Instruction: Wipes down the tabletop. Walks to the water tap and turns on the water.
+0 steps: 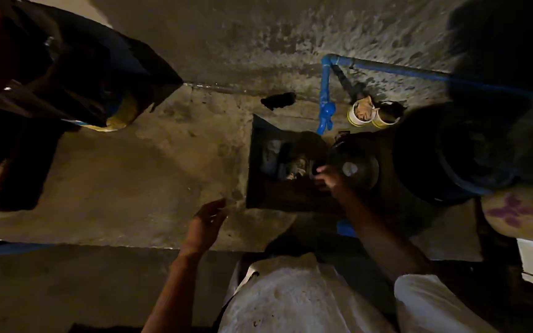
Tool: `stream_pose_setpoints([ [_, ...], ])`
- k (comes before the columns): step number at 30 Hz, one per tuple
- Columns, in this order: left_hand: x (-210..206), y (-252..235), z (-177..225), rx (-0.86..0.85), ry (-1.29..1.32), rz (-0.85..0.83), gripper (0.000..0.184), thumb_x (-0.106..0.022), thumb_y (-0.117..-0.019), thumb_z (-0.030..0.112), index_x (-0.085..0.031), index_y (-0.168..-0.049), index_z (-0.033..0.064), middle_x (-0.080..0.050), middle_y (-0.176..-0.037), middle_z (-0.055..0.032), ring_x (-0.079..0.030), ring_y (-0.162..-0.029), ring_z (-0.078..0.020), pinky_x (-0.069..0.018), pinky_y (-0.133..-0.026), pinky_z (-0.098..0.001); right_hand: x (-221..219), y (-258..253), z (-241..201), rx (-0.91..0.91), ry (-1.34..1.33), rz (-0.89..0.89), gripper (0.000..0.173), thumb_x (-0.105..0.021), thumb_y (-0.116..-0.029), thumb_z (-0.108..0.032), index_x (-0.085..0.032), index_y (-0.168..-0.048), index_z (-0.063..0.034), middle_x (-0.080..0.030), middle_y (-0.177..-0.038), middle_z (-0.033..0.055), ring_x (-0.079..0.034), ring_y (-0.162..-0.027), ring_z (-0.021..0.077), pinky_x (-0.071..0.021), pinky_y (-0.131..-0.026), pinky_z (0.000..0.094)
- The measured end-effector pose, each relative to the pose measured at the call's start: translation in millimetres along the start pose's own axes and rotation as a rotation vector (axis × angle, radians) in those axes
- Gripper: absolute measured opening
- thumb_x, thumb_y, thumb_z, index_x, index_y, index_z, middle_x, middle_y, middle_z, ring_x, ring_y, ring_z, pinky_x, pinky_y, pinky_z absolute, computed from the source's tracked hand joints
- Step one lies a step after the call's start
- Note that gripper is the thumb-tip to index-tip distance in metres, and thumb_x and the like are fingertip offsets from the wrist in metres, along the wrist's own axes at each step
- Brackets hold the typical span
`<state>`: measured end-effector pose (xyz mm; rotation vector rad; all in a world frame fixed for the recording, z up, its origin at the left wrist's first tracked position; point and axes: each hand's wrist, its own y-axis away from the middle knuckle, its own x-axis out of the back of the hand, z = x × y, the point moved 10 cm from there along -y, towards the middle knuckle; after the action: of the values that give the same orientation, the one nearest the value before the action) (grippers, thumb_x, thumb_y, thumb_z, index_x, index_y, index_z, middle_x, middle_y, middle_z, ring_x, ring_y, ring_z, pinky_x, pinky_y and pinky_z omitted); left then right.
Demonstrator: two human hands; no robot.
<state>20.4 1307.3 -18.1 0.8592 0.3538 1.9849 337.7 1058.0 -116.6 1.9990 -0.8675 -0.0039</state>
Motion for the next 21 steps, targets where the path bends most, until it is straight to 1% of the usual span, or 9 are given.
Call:
stream_pose_setpoints([
  [3,-37,-37,30,-0.031,-0.062,-0.124,0.037,-0.057,-0.1058,0.021,-0.059,-0.137,0.0018,-0.062,-0.136,-0.0169,-0.065,-0.120,-0.0233,-0.0516,-0.104,-0.0387,24,44,20,0.168,0.559,-0.019,0.042,-0.043,-0.1100,-0.019,-0.052,-0.145,0.0022,-0.053,-0.146,0.0247,-0.054,-0.134,0.0358,-0.0429,-0.113,0.0481],
  [5,-69,-65,45,0.005,-0.166,-0.222,0.036,-0.056,-0.1064,0.024,-0.062,-0.134,0.0028,-0.062,-0.136,-0.0166,-0.063,-0.122,-0.0248,-0.0492,-0.107,-0.0406,41,82,37,0.186,0.728,0.002,0.041,-0.049,-0.1075,-0.022,-0.057,-0.142,-0.0025,-0.051,-0.147,0.0268,-0.049,-0.137,0.0413,-0.0392,-0.116,0.0533],
  [7,-110,-91,57,0.011,-0.282,-0.336,0.038,-0.056,-0.1062,0.024,-0.060,-0.136,-0.0003,-0.061,-0.137,-0.0214,-0.059,-0.129,-0.0312,-0.0437,-0.112,-0.0464,56,107,68,0.076,0.808,-0.035,0.046,-0.059,-0.1024,-0.028,-0.057,-0.144,-0.0072,-0.048,-0.149,0.0247,-0.048,-0.139,0.0402,-0.0393,-0.115,0.0539],
  [10,-184,-132,77,-0.187,-0.355,-0.469,0.042,-0.060,-0.1027,0.021,-0.058,-0.141,0.0035,-0.055,-0.145,-0.0211,-0.053,-0.135,-0.0353,-0.0415,-0.114,-0.0513,73,123,114,-0.004,0.739,0.028,0.049,-0.066,-0.0978,-0.024,-0.058,-0.142,-0.0031,-0.056,-0.144,0.0249,-0.052,-0.136,0.0387,-0.0405,-0.114,0.0521],
  [13,-250,-168,89,-0.262,-0.468,-0.619,0.060,-0.060,-0.1026,0.026,-0.039,-0.157,0.0134,-0.022,-0.168,-0.0172,-0.048,-0.140,-0.0366,-0.0470,-0.109,-0.0515,67,117,145,-0.160,0.841,-0.082,0.054,-0.064,-0.0981,-0.016,-0.051,-0.149,-0.0065,-0.044,-0.151,0.0296,-0.045,-0.139,0.0461,-0.0386,-0.115,0.0583],
  [15,-275,-190,88,-0.232,-0.505,-0.630,0.073,-0.062,-0.1016,0.024,-0.023,-0.164,0.0166,-0.014,-0.170,-0.0180,-0.051,-0.137,-0.0398,-0.0497,-0.106,-0.0539,65,110,160,-0.179,0.824,-0.086,0.050,-0.065,-0.0972,-0.014,-0.055,-0.146,-0.0066,-0.048,-0.149,0.0285,-0.047,-0.138,0.0455,-0.0398,-0.113,0.0583],
  [17,-280,-207,84,-0.200,-0.535,-0.559,0.078,-0.060,-0.1020,0.022,-0.015,-0.165,0.0212,-0.026,-0.167,-0.0188,-0.059,-0.127,-0.0414,-0.0529,-0.100,-0.0565,61,107,151,-0.171,0.769,-0.102,0.049,-0.064,-0.0980,-0.019,-0.056,-0.144,-0.0052,-0.054,-0.145,0.0250,-0.052,-0.134,0.0421,-0.0412,-0.113,0.0564],
  [19,-284,-223,64,-0.085,-0.589,-0.521,0.069,-0.053,-0.1058,0.026,-0.018,-0.165,0.0247,-0.041,-0.159,-0.0196,-0.059,-0.127,-0.0442,-0.0494,-0.100,-0.0625,55,107,129,-0.202,0.683,-0.123,0.048,-0.059,-0.1023,-0.022,-0.053,-0.146,-0.0031,-0.056,-0.144,0.0242,-0.054,-0.133,0.0405,-0.0414,-0.113,0.0556],
  [21,-291,-234,46,0.037,-0.670,-0.563,0.061,-0.049,-0.1072,0.026,-0.027,-0.163,0.0208,-0.046,-0.154,-0.0221,-0.055,-0.130,-0.0473,-0.0456,-0.102,-0.0662,49,97,109,-0.239,0.576,-0.090,0.048,-0.056,-0.1047,-0.030,-0.054,-0.146,-0.0052,-0.061,-0.138,0.0220,-0.060,-0.126,0.0375,-0.0465,-0.108,0.0547],
])
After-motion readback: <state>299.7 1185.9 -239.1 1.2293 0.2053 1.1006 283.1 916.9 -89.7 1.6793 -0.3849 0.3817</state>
